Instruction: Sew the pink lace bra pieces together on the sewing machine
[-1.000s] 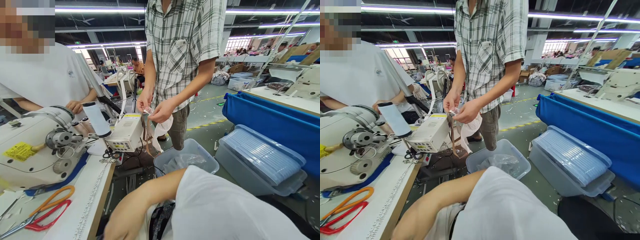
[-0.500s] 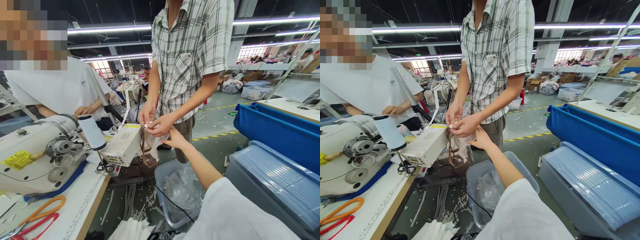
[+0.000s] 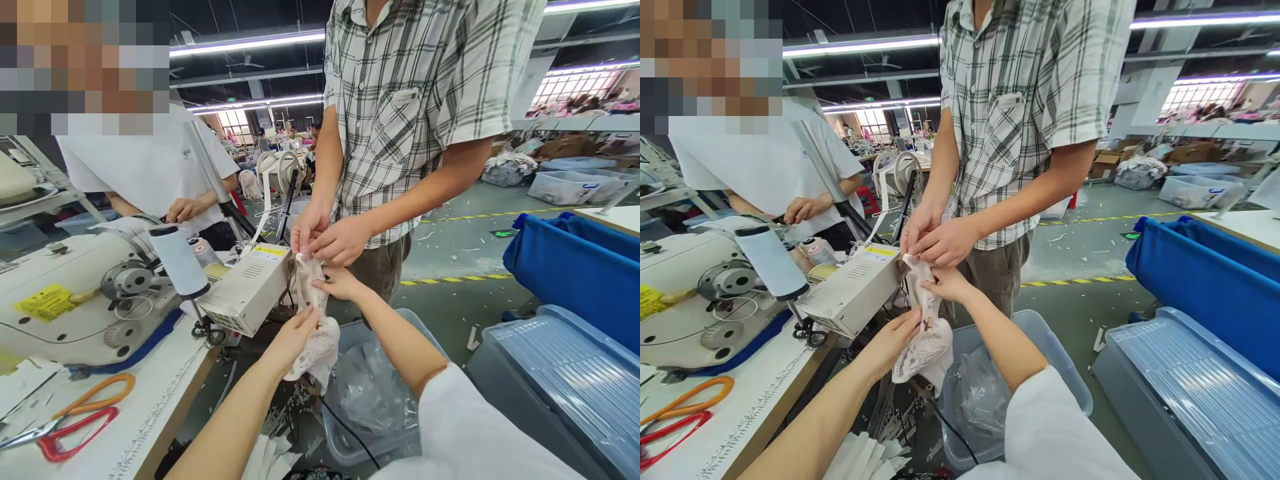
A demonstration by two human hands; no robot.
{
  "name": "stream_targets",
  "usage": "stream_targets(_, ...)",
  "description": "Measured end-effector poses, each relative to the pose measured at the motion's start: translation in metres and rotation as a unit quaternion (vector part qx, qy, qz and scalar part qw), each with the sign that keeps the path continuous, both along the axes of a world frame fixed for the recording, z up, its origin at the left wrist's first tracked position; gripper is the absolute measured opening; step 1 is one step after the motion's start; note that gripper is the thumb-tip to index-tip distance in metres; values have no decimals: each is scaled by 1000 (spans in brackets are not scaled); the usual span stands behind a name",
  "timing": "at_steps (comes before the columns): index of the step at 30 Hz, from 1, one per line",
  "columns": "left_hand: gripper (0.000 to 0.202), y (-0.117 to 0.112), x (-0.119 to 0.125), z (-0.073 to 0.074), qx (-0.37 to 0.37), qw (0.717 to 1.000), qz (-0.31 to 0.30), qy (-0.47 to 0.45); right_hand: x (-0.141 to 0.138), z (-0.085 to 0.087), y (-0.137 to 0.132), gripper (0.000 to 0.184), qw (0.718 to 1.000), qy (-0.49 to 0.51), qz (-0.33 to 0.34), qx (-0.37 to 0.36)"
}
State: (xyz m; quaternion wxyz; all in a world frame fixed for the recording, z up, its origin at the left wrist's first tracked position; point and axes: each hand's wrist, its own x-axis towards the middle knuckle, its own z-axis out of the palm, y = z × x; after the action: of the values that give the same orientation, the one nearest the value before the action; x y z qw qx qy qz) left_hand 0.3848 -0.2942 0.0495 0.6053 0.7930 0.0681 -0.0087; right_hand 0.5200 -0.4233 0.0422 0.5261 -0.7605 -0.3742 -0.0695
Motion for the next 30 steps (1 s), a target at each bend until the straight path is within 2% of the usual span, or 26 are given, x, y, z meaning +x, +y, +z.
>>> stream_targets(2, 60, -3, 2, -5, 8, 1000, -5, 4, -12, -3, -2, 22, 1000, 5, 7, -11)
stream_targets(5, 51, -5, -10, -11, 34, 999, -10, 0, -28, -5, -6, 20, 999, 27, 17, 14)
stream_targets(9, 38, -1, -27, -19, 40, 999, -16, 11, -33, -7, -7, 17, 996, 58, 23, 58)
stream_targets(14, 43, 10, -42, -21, -19, 999, 4, 36, -29, -12, -1, 25, 988, 111, 23, 101)
stream_targets(17, 56, 9, -61, -28, -80, 992, -28, 94, -31, -14, 7, 26, 981, 142, 25, 130)
stream_targets(19, 68, 3, -77, -43, -122, 976, -72, 163, -34, -15, 13, 24, 975, 157, 18, 153)
stream_targets(21, 79, -4, -91, -65, -161, 956, -102, 223, -37, -15, 18, 26, 969, 171, 7, 176)
stream_targets(25, 92, -16, -109, -109, -222, 928, -127, 272, -45, -12, 28, 35, 956, 188, -12, 223)
stream_targets(27, 93, -19, -113, -122, -241, 922, -138, 270, -49, -10, 31, 39, 950, 193, -18, 244)
stream_targets(30, 98, -20, -117, -132, -258, 918, -148, 260, -53, -8, 36, 41, 942, 200, -26, 268)
